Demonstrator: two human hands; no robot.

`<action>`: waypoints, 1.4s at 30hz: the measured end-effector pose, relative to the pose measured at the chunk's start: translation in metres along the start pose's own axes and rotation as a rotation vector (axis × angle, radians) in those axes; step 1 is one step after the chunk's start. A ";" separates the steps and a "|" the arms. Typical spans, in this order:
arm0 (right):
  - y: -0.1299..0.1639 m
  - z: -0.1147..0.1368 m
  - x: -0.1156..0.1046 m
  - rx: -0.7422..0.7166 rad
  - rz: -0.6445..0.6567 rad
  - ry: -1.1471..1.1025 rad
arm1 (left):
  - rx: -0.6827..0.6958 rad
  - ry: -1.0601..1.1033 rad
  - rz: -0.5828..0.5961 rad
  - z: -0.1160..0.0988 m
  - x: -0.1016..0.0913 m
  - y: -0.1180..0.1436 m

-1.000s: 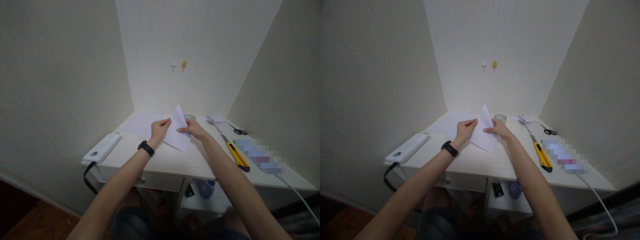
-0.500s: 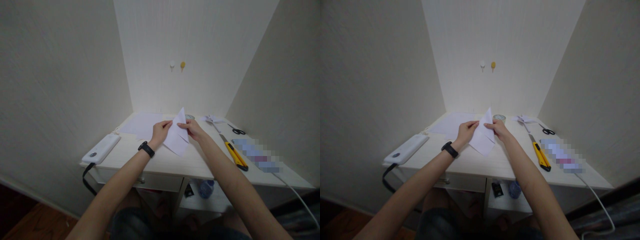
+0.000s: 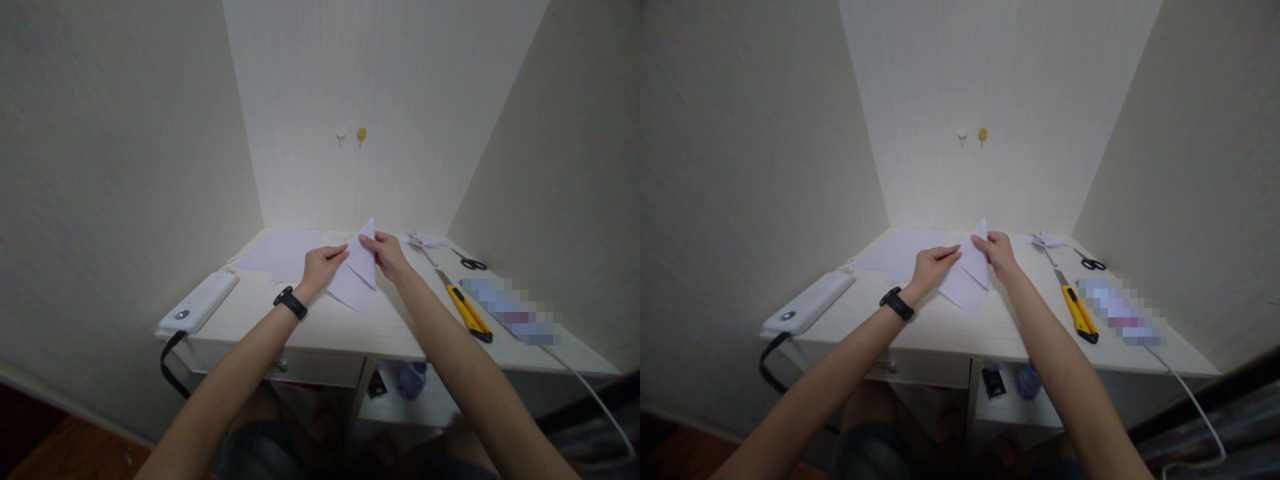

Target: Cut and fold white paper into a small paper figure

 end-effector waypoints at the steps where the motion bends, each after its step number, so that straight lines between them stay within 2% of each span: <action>1: 0.000 0.002 0.000 -0.015 -0.009 -0.006 | 0.009 -0.001 -0.005 -0.001 0.000 0.002; 7: 0.001 0.011 -0.001 -0.056 0.007 -0.064 | 0.059 -0.011 -0.030 -0.009 0.000 0.004; 12: 0.003 0.015 0.000 -0.075 0.094 -0.073 | 0.048 0.002 0.034 -0.024 0.001 -0.009; 18: 0.006 0.025 0.004 -0.099 0.158 -0.111 | 0.253 -0.127 0.007 -0.041 0.003 -0.006; 25: 0.008 0.046 0.003 -0.253 0.020 -0.073 | 0.445 -0.267 -0.096 -0.045 0.000 0.021; 33: 0.022 0.069 0.010 -0.280 0.005 -0.065 | 0.643 -0.385 -0.178 -0.054 -0.016 0.041; 38: 0.032 0.077 0.012 -0.265 -0.007 -0.046 | 0.672 -0.410 -0.181 -0.061 -0.020 0.049; 42: 0.038 0.083 0.013 -0.230 -0.036 -0.068 | 0.614 -0.375 -0.206 -0.068 -0.021 0.052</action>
Point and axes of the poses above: each hand's wrist, its own y-axis away from the middle knuckle, its own x-axis out of the palm, z = x × y, the point moved 3 cm from there along -y, towards the middle knuckle, and after that the axes turned 12 degrees about -x, right-handed, at the moved point
